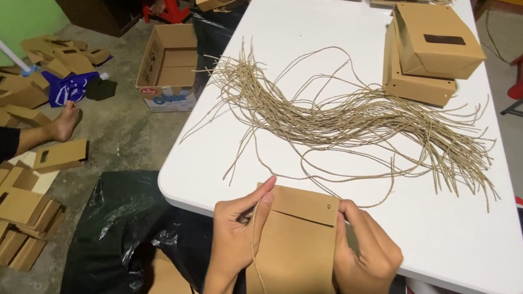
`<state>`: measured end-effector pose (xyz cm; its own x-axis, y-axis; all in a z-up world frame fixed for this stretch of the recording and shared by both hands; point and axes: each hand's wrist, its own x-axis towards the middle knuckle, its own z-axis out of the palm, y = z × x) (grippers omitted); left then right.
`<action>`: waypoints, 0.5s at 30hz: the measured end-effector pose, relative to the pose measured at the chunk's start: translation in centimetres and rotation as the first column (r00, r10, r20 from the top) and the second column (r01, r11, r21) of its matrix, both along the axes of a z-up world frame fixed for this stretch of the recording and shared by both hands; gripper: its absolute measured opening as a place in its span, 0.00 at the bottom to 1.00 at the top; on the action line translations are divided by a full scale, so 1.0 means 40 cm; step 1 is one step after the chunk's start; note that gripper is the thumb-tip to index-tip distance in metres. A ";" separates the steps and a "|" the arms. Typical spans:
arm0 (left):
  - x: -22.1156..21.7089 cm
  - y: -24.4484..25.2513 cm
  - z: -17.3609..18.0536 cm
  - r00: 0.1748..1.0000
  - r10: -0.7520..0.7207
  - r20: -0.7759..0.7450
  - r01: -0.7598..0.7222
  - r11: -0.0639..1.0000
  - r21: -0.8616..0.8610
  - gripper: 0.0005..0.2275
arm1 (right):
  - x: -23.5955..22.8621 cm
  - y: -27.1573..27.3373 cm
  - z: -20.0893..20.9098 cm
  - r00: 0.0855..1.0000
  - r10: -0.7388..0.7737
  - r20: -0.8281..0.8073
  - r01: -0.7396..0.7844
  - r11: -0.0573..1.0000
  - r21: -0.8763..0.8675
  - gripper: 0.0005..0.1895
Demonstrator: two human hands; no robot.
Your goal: The person assembles small cardboard boxes by threading twine through pre-punched holes at the top. They pull the twine tight to secure the box flaps and then place the finished box into a black plastic bag. The process is repeated with another box.
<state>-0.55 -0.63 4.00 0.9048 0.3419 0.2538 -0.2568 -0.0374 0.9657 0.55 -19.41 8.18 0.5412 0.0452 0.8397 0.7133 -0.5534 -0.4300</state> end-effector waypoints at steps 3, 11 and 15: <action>-0.003 0.002 0.008 1.000 0.010 0.027 -0.012 0.999 0.047 0.16 | 0.013 -0.014 -0.016 0.997 0.059 -0.054 -0.060 0.998 -0.011 0.06; -0.010 -0.017 0.041 0.992 0.086 -0.091 -0.077 0.992 0.102 0.17 | 0.068 -0.063 -0.116 0.905 0.149 -0.399 -0.170 0.985 -0.017 0.07; -0.010 -0.011 0.049 0.988 0.069 -0.140 -0.058 0.995 0.083 0.18 | 0.057 -0.066 -0.101 0.875 0.211 -0.435 -0.220 0.975 0.029 0.15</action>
<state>-0.96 -1.06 5.97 0.9108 0.3836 0.1523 -0.1115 -0.1265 0.9857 2.81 -22.05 4.16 0.8254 0.2170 0.5213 0.5610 -0.4195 -0.7136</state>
